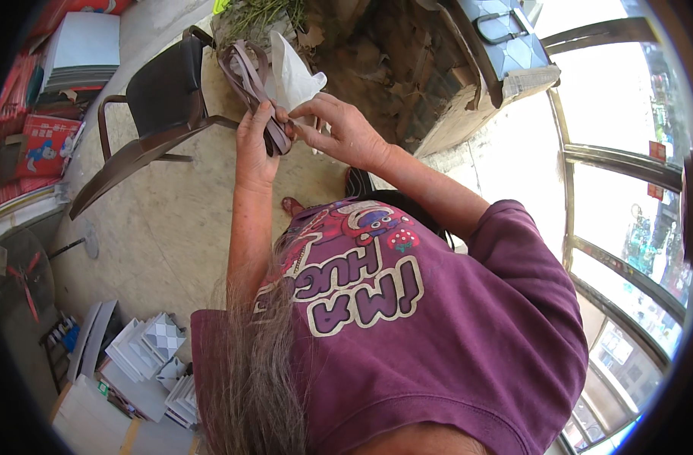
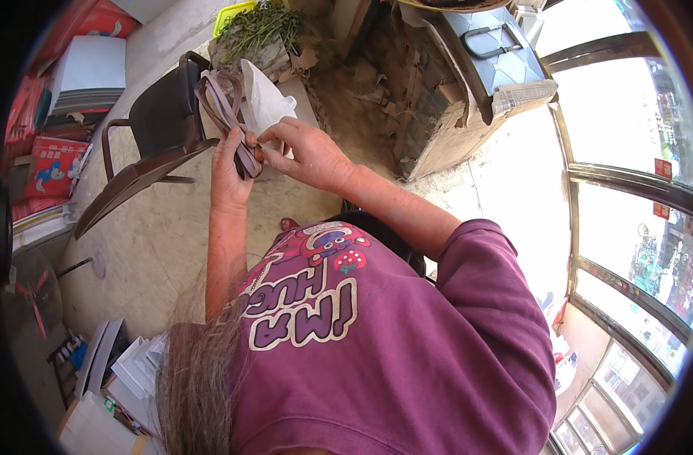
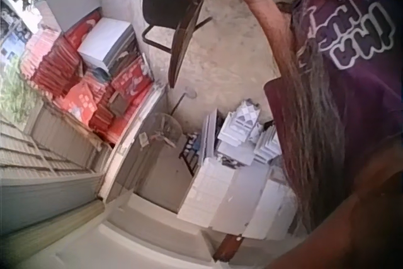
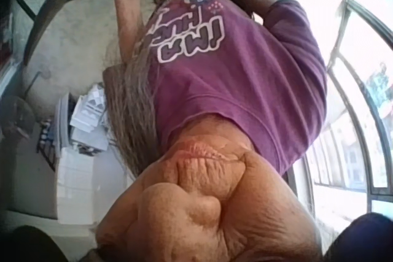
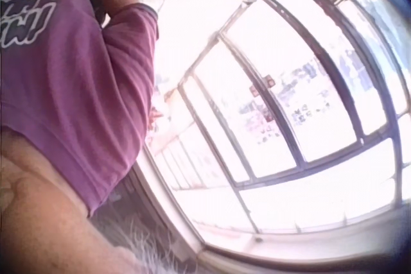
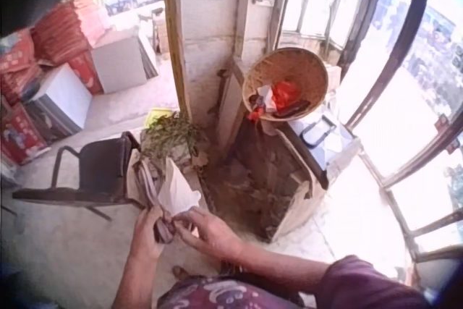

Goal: The person takes several long plastic strips, coils them together by hand, and wraps the coil with a piece of white paper.

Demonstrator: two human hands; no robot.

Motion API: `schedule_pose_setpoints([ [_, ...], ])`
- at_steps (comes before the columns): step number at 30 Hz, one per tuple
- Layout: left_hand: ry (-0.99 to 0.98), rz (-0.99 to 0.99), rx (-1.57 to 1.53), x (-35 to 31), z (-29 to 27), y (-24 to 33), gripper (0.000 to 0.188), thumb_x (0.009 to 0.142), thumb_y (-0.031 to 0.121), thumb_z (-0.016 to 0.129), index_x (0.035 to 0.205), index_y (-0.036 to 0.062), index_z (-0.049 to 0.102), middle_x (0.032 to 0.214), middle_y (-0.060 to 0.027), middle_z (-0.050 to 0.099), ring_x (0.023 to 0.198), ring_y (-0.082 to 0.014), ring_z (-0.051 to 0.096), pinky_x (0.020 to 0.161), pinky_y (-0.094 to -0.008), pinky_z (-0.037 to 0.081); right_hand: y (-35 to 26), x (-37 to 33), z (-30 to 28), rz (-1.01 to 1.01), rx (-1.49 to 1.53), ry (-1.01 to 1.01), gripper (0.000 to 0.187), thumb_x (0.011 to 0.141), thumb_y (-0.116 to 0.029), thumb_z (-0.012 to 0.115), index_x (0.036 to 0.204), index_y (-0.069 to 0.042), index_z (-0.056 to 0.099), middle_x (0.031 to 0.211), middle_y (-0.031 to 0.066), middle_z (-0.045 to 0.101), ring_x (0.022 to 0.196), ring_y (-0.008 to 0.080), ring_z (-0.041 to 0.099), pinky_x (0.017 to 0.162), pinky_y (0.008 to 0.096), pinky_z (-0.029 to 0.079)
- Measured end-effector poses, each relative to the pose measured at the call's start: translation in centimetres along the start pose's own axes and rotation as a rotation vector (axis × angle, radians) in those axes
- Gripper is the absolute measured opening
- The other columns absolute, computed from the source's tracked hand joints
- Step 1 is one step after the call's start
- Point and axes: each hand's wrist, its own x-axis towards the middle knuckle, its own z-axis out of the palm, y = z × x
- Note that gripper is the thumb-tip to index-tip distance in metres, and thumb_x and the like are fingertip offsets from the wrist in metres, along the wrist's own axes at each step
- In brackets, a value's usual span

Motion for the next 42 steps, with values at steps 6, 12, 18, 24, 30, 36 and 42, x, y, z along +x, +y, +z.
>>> schedule_pose_setpoints([
  [6, -0.034, 0.073, 0.03, -1.4, -1.8, 2.5, 0.019, 0.09, 0.022, 0.056, 0.094, 0.0036, 0.055, 0.082, -0.0078, 0.061, 0.059, -0.0163, 0.056, 0.051, -0.0273, 0.045, -1.0, 1.5, 2.2, 0.271, 0.519, -0.041, 0.019, 0.08, -0.01, 0.058, 0.098, -0.004, 0.064, 0.08, -0.003, 0.058, 0.071, 0.002, 0.049, 0.065, 0.0198, 0.043],
  [12, -0.031, 0.102, 0.154, -2.7, -3.3, 4.6, 0.022, 0.09, 0.024, 0.056, 0.096, 0.0037, 0.054, 0.087, -0.0095, 0.062, 0.058, -0.0161, 0.055, 0.05, -0.027, 0.044, -2.1, 3.3, 2.4, 0.175, 0.64, 0.058, 0.02, 0.08, -0.005, 0.056, 0.099, -0.003, 0.063, 0.082, -0.0056, 0.057, 0.073, 0.0007, 0.049, 0.069, 0.0182, 0.043],
  [18, 0.059, 0.079, 0.111, -3.4, -2.4, 4.3, 0.022, 0.088, 0.022, 0.06, 0.101, 0.0058, 0.055, 0.087, -0.006, 0.062, 0.058, -0.0124, 0.055, 0.05, -0.0249, 0.042, -3.7, 3.3, 3.4, -0.312, 0.144, 0.059, 0.025, 0.069, 0.0, 0.056, 0.093, -0.007, 0.063, 0.077, 0.0066, 0.058, 0.068, 0.0186, 0.055, 0.066, 0.0272, 0.046],
  [24, 0.141, 0.164, 0.131, -3.0, -1.6, 3.5, 0.025, 0.085, 0.015, 0.065, 0.106, 0.0051, 0.056, 0.095, -0.0027, 0.061, 0.073, -0.0093, 0.057, 0.06, -0.0247, 0.046, -3.8, 2.1, 3.7, -0.426, 0.005, -0.175, 0.021, 0.068, -0.001, 0.058, 0.087, -0.01, 0.059, 0.073, 0.0069, 0.051, 0.07, 0.0259, 0.054, 0.063, 0.0355, 0.046],
  [30, 0.117, 0.372, 0.196, -3.0, -1.5, 3.4, 0.034, 0.083, 0.008, 0.066, 0.114, 0.0002, 0.053, 0.108, -0.0044, 0.06, 0.093, -0.0112, 0.057, 0.082, -0.0257, 0.046, -3.7, 1.3, 2.7, -0.434, -0.024, -0.161, 0.021, 0.07, -0.004, 0.06, 0.09, -0.011, 0.06, 0.076, 0.0068, 0.054, 0.069, 0.0246, 0.057, 0.061, 0.0339, 0.048],
  [36, -0.027, 0.373, 0.349, -4.4, -3.1, 6.4, 0.04, 0.083, 0.006, 0.065, 0.12, 0.0012, 0.051, 0.112, -0.004, 0.059, 0.099, -0.0106, 0.055, 0.09, -0.0253, 0.041, -4.0, 2.1, -0.4, -0.207, 0.035, 0.279, 0.018, 0.081, -0.008, 0.061, 0.099, -0.008, 0.06, 0.083, 0.0044, 0.059, 0.066, 0.0146, 0.058, 0.059, 0.0256, 0.048],
  [42, -0.119, 0.249, 0.333, -6.2, -0.6, 7.3, 0.04, 0.081, 0.007, 0.067, 0.118, 0.0029, 0.053, 0.108, -0.0025, 0.061, 0.095, -0.0101, 0.056, 0.087, -0.0247, 0.042, -0.7, 2.7, 0.0, 0.043, 0.291, -0.008, 0.043, 0.085, -0.028, 0.058, 0.121, -0.005, 0.053, 0.112, 0.0085, 0.057, 0.105, 0.015, 0.052, 0.087, 0.0272, 0.044],
])
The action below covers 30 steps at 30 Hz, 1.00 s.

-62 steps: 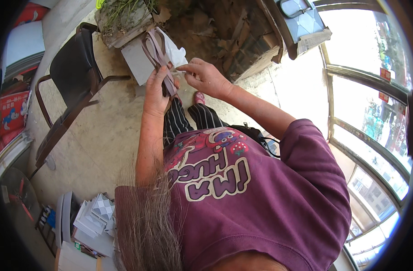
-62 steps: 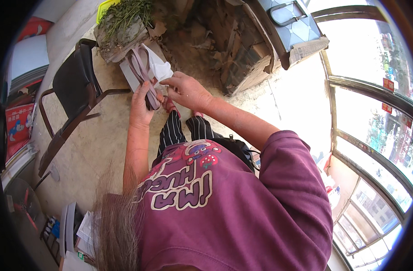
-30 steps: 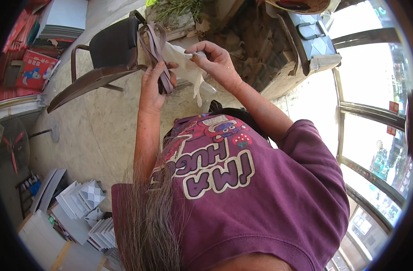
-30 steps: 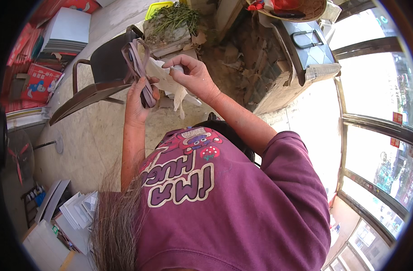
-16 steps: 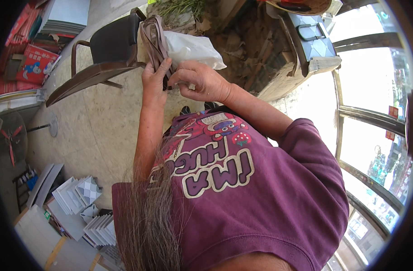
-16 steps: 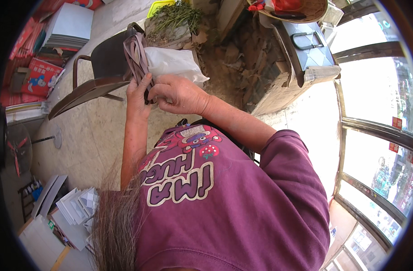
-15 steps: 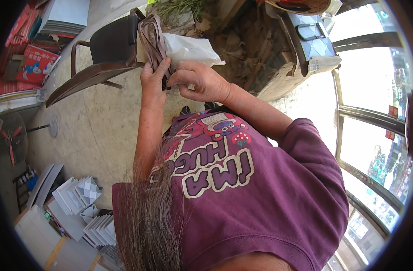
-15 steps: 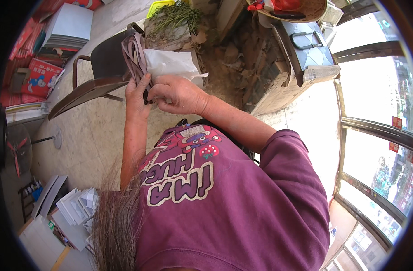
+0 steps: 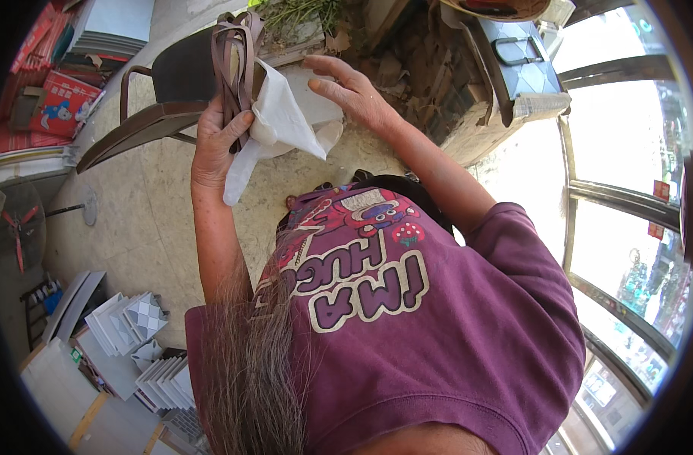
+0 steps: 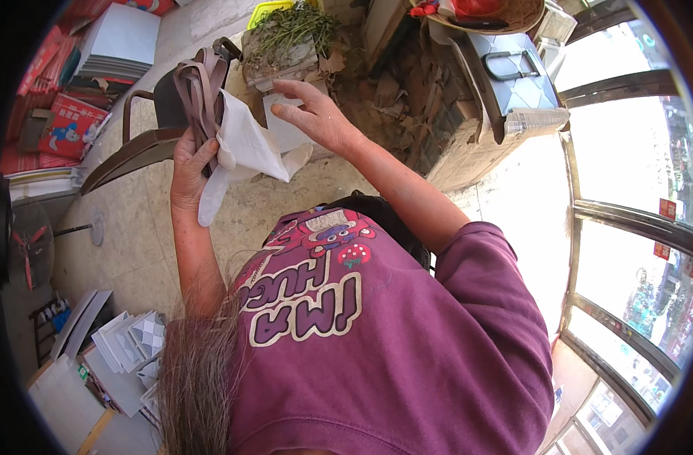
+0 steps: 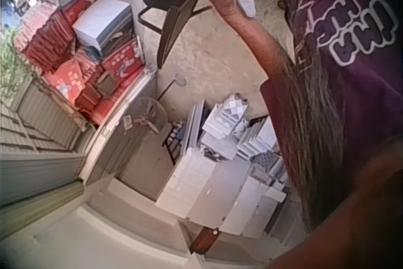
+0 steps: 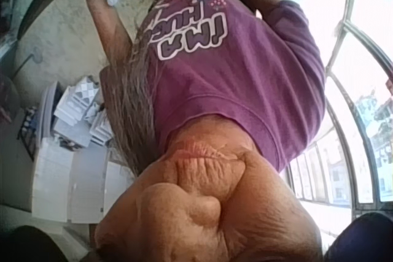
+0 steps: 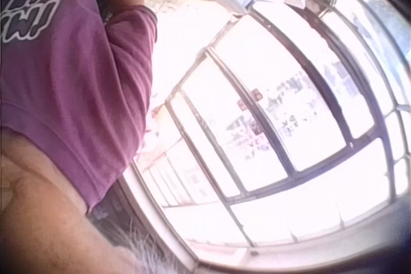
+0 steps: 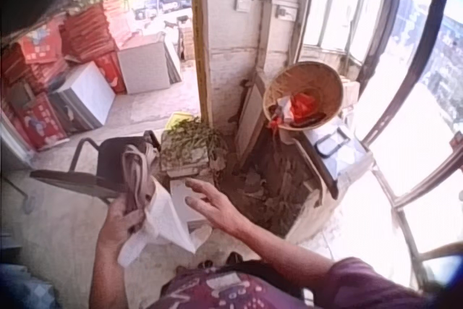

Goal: The person takes several long plastic strips, coils them together by hand, and wraps the coil with a piece of white paper.

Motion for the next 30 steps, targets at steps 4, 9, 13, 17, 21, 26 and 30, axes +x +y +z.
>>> schedule_pose_setpoints([
  [4, -0.07, -0.094, 0.057, -0.5, -0.4, -0.3, 0.039, 0.079, 0.01, 0.069, 0.115, 0.0031, 0.055, 0.104, -0.0018, 0.062, 0.093, -0.0096, 0.056, 0.085, -0.0243, 0.042, 0.6, -0.2, -0.1, 0.341, 0.497, -0.326, 0.048, 0.086, -0.034, 0.053, 0.122, -0.003, 0.055, 0.115, 0.006, 0.057, 0.107, 0.0143, 0.051, 0.097, 0.0278, 0.036],
  [9, -0.039, -0.111, 0.081, -0.8, -0.9, -1.1, 0.036, 0.079, 0.011, 0.069, 0.111, 0.003, 0.057, 0.101, -0.0009, 0.062, 0.091, -0.0087, 0.055, 0.084, -0.024, 0.042, 0.6, -0.9, -1.2, 0.413, 0.639, -0.311, 0.032, 0.088, -0.025, 0.055, 0.109, -0.003, 0.06, 0.103, 0.0027, 0.063, 0.095, 0.0128, 0.057, 0.091, 0.029, 0.04],
  [13, 0.013, -0.086, 0.105, -0.9, -0.8, -1.2, 0.035, 0.079, 0.012, 0.069, 0.111, 0.0031, 0.057, 0.1, -0.0001, 0.061, 0.09, -0.0083, 0.054, 0.084, -0.0238, 0.041, 1.1, -1.1, -2.1, 0.44, 0.678, -0.296, 0.03, 0.085, -0.024, 0.063, 0.109, -0.005, 0.062, 0.098, -0.0012, 0.063, 0.088, 0.0089, 0.055, 0.085, 0.0258, 0.042],
  [17, 0.038, -0.076, 0.152, -0.7, -1.3, -1.5, 0.034, 0.08, 0.011, 0.068, 0.111, 0.0029, 0.057, 0.1, 0.0002, 0.061, 0.091, -0.0082, 0.054, 0.085, -0.0235, 0.041, 0.9, -1.2, -2.1, 0.474, 0.675, -0.272, 0.023, 0.086, -0.02, 0.063, 0.102, -0.004, 0.064, 0.096, 0.0011, 0.064, 0.088, 0.0099, 0.058, 0.081, 0.0259, 0.045],
  [21, 0.072, -0.042, 0.196, -0.3, -1.3, -1.9, 0.031, 0.081, 0.01, 0.067, 0.11, 0.0024, 0.057, 0.101, 0.0003, 0.062, 0.088, -0.0067, 0.053, 0.081, -0.0219, 0.041, 0.7, -1.4, -2.5, 0.461, 0.584, -0.28, 0.021, 0.084, -0.02, 0.066, 0.097, -0.005, 0.066, 0.091, -0.0013, 0.065, 0.084, 0.0071, 0.057, 0.077, 0.0228, 0.044],
  [26, 0.151, 0.0, 0.346, 0.3, -0.6, -1.7, 0.023, 0.084, 0.01, 0.064, 0.105, 0.0014, 0.058, 0.09, -0.0017, 0.066, 0.068, -0.0025, 0.052, 0.061, -0.0177, 0.041, 0.7, -1.5, -2.7, 0.357, 0.388, -0.261, 0.02, 0.083, -0.023, 0.068, 0.093, -0.006, 0.067, 0.082, -0.0045, 0.063, 0.078, 0.0044, 0.054, 0.071, 0.0202, 0.042],
  [30, 0.413, 0.197, 0.696, 0.3, -1.8, -1.7, 0.01, 0.086, 0.01, 0.06, 0.093, 0.0018, 0.059, 0.077, -0.002, 0.065, 0.053, -0.002, 0.043, 0.047, -0.0196, 0.033, 0.9, -1.7, -2.3, 0.31, 0.309, -0.153, 0.021, 0.081, -0.024, 0.07, 0.089, -0.005, 0.068, 0.077, -0.0053, 0.061, 0.072, 0.003, 0.051, 0.066, 0.0202, 0.041],
])
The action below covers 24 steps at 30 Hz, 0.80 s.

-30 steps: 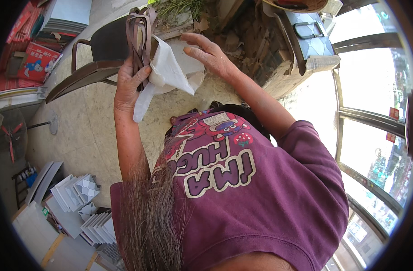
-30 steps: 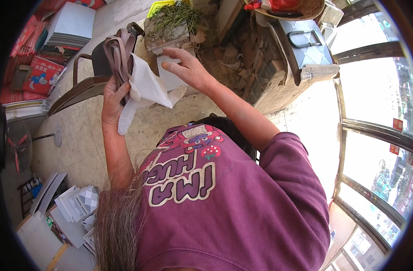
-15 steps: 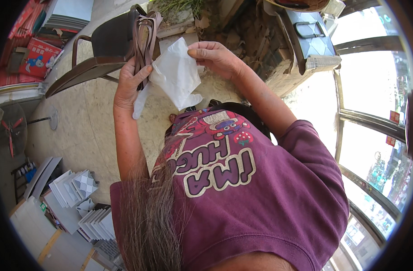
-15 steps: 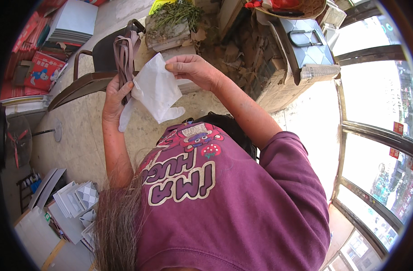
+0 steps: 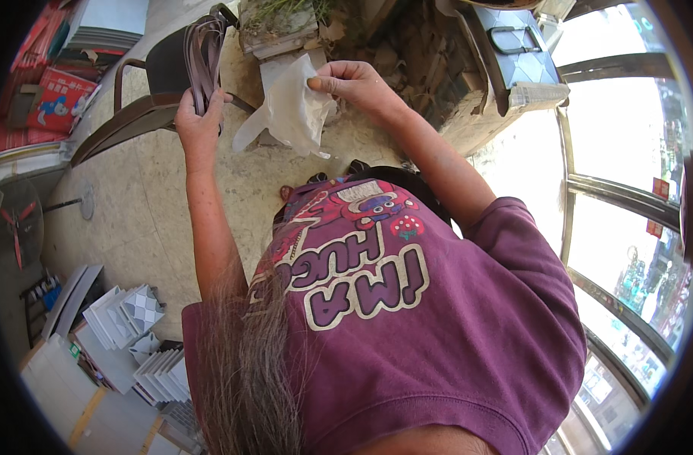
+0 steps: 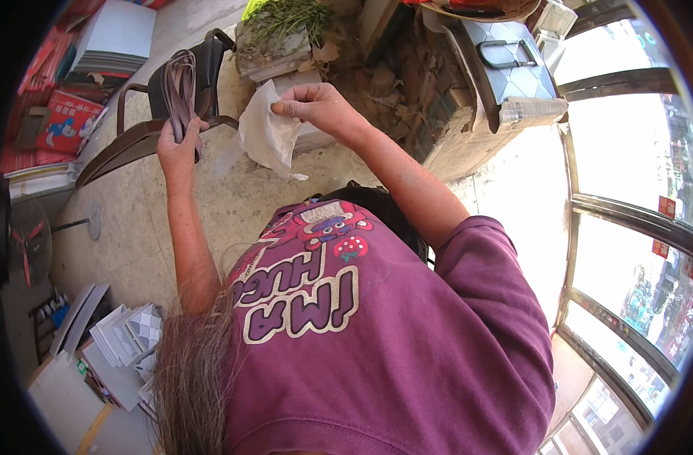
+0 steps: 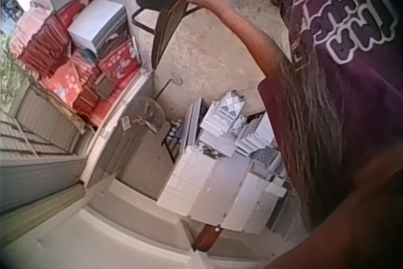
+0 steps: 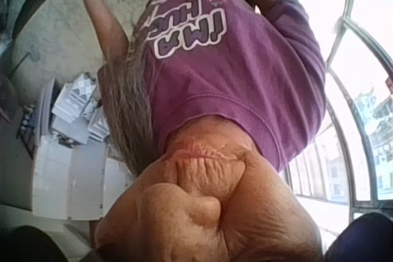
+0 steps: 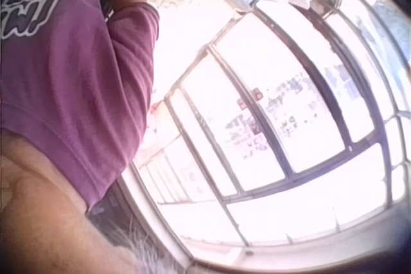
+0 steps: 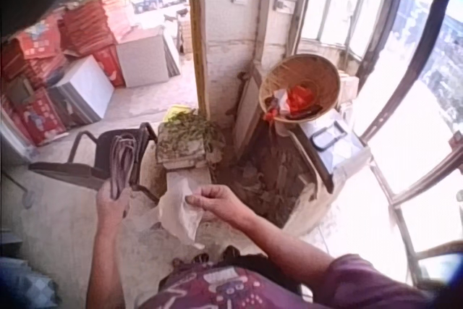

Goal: The person takes several long plastic strips, coils them together by hand, and wraps the coil with a piece of white paper.

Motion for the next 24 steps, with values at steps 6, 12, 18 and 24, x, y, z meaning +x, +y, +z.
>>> schedule_pose_setpoints([
  [6, -0.035, -0.148, -0.244, -1.3, 1.9, 0.5, 0.013, 0.086, 0.014, 0.062, 0.093, 0.0029, 0.06, 0.065, 0.0019, 0.053, 0.052, -0.005, 0.043, 0.048, -0.0209, 0.035, 0.3, -0.1, 0.4, -0.088, -0.115, 0.148, 0.021, 0.08, -0.022, 0.071, 0.081, -0.002, 0.066, 0.071, -0.0033, 0.06, 0.067, 0.0037, 0.051, 0.062, 0.0214, 0.043],
  [12, -0.183, -0.316, -0.356, -4.0, 6.5, 2.1, 0.021, 0.082, 0.021, 0.069, 0.088, 0.0049, 0.057, 0.066, 0.0014, 0.052, 0.051, -0.0065, 0.047, 0.046, -0.0213, 0.037, 1.2, -0.2, 1.3, -0.218, -0.228, 0.21, 0.022, 0.081, -0.021, 0.07, 0.078, -0.001, 0.062, 0.07, -0.0017, 0.06, 0.065, 0.0041, 0.052, 0.06, 0.0229, 0.044],
  [18, -0.222, -0.371, -0.441, -4.2, 7.9, 1.9, 0.03, 0.077, 0.027, 0.074, 0.09, 0.0045, 0.059, 0.067, 0.0011, 0.054, 0.053, -0.0063, 0.048, 0.047, -0.0208, 0.038, 0.7, -1.0, 2.1, -0.257, -0.471, 0.267, 0.021, 0.076, -0.022, 0.071, 0.079, -0.004, 0.061, 0.074, 0.0044, 0.062, 0.064, 0.0129, 0.06, 0.06, 0.0276, 0.048],
  [24, -0.229, -0.423, -0.493, -4.6, 8.4, 1.7, 0.028, 0.077, 0.026, 0.075, 0.089, 0.0052, 0.06, 0.066, 0.0013, 0.055, 0.052, -0.0058, 0.048, 0.047, -0.0204, 0.039, -0.1, -2.0, 2.4, -0.382, -0.602, 0.234, 0.015, 0.073, -0.016, 0.069, 0.08, -0.005, 0.061, 0.082, 0.0072, 0.058, 0.068, 0.019, 0.062, 0.063, 0.0311, 0.05],
])
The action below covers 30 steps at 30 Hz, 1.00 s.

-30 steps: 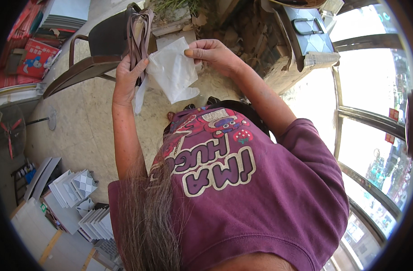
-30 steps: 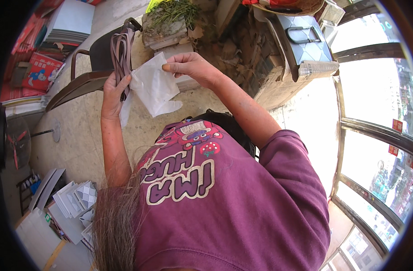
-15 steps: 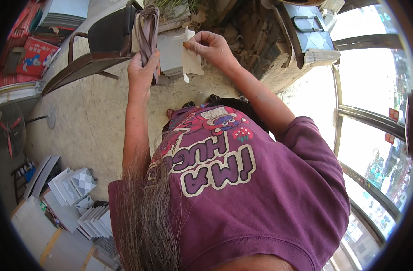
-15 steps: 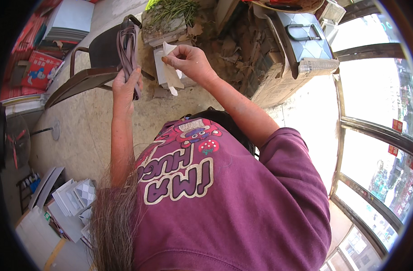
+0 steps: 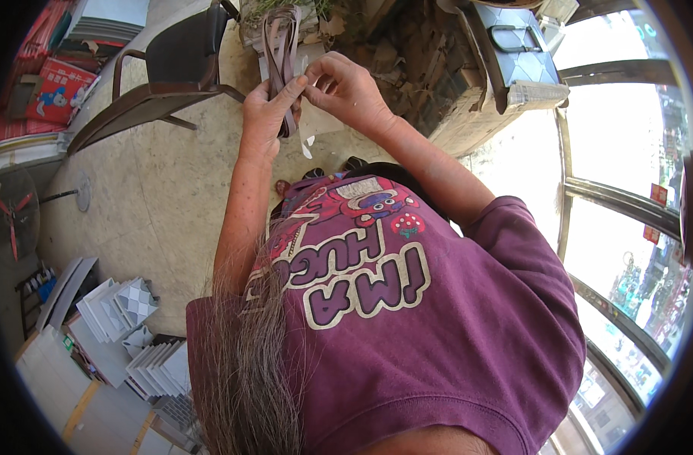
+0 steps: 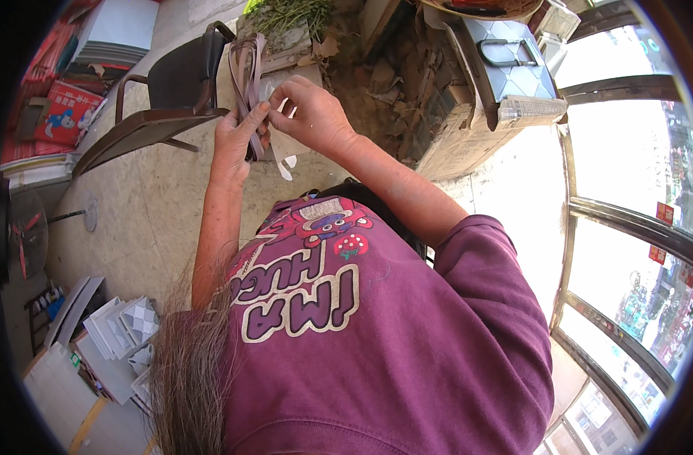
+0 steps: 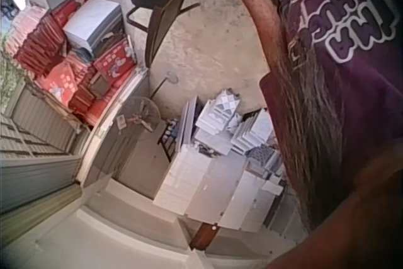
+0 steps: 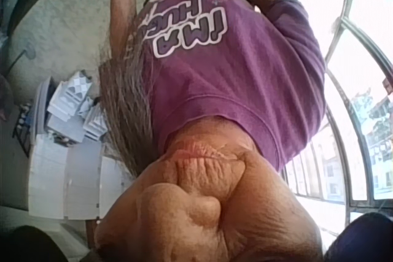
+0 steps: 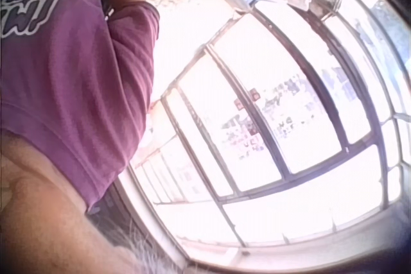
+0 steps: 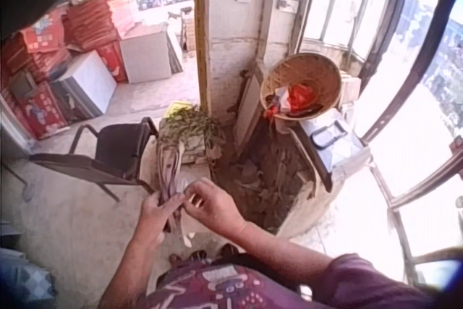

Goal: The person takes several long plastic strips, coils them together by hand, and wraps the coil with a piece of white paper.

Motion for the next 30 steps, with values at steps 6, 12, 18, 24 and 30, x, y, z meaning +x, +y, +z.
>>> schedule_pose_setpoints([
  [6, 0.002, -0.01, -0.053, -0.3, 0.1, 0.1, 0.021, 0.08, 0.019, 0.07, 0.087, 0.0054, 0.055, 0.064, -0.0002, 0.053, 0.05, -0.0093, 0.05, 0.044, -0.0223, 0.04, 0.0, -0.3, 0.1, -0.015, 0.057, -0.011, 0.014, 0.074, -0.015, 0.068, 0.081, -0.004, 0.061, 0.082, 0.008, 0.058, 0.07, 0.0195, 0.063, 0.063, 0.0304, 0.05],
  [12, 0.028, 0.049, -0.027, -0.4, 0.0, -0.1, 0.019, 0.081, 0.018, 0.069, 0.088, 0.0052, 0.057, 0.064, 0.0002, 0.054, 0.051, -0.0075, 0.05, 0.045, -0.0213, 0.039, 0.1, -0.6, 0.0, 0.142, 0.276, -0.055, 0.02, 0.08, -0.019, 0.067, 0.085, -0.001, 0.061, 0.081, 0.0054, 0.061, 0.072, 0.0112, 0.06, 0.065, 0.026, 0.05],
  [18, 0.059, 0.119, 0.135, -1.0, 0.7, -0.2, 0.016, 0.081, 0.018, 0.068, 0.086, 0.0055, 0.059, 0.064, 0.0004, 0.055, 0.052, -0.0055, 0.049, 0.046, -0.0202, 0.037, 0.4, -0.2, 0.0, 0.198, 0.414, -0.021, 0.023, 0.083, -0.02, 0.066, 0.087, 0.001, 0.059, 0.077, 0.0034, 0.062, 0.071, 0.0077, 0.058, 0.065, 0.0231, 0.048],
  [24, 0.063, 0.133, 0.129, -1.6, 0.7, -0.4, 0.014, 0.081, 0.017, 0.067, 0.086, 0.0059, 0.06, 0.062, 0.0009, 0.055, 0.052, -0.0052, 0.049, 0.046, -0.0199, 0.037, 1.1, -0.5, -0.3, 0.208, 0.423, -0.079, 0.021, 0.085, -0.019, 0.063, 0.087, 0.002, 0.059, 0.077, 0.0032, 0.062, 0.069, 0.0073, 0.058, 0.064, 0.0225, 0.048],
  [30, 0.069, 0.121, 0.075, -1.7, 0.0, -0.6, 0.012, 0.081, 0.016, 0.066, 0.082, 0.0074, 0.059, 0.061, 0.0007, 0.054, 0.053, -0.0064, 0.049, 0.048, -0.0203, 0.037, 0.7, -0.5, -0.6, 0.24, 0.408, -0.149, 0.022, 0.086, -0.02, 0.062, 0.087, 0.002, 0.059, 0.077, 0.0038, 0.062, 0.069, 0.0079, 0.058, 0.065, 0.0229, 0.048],
])
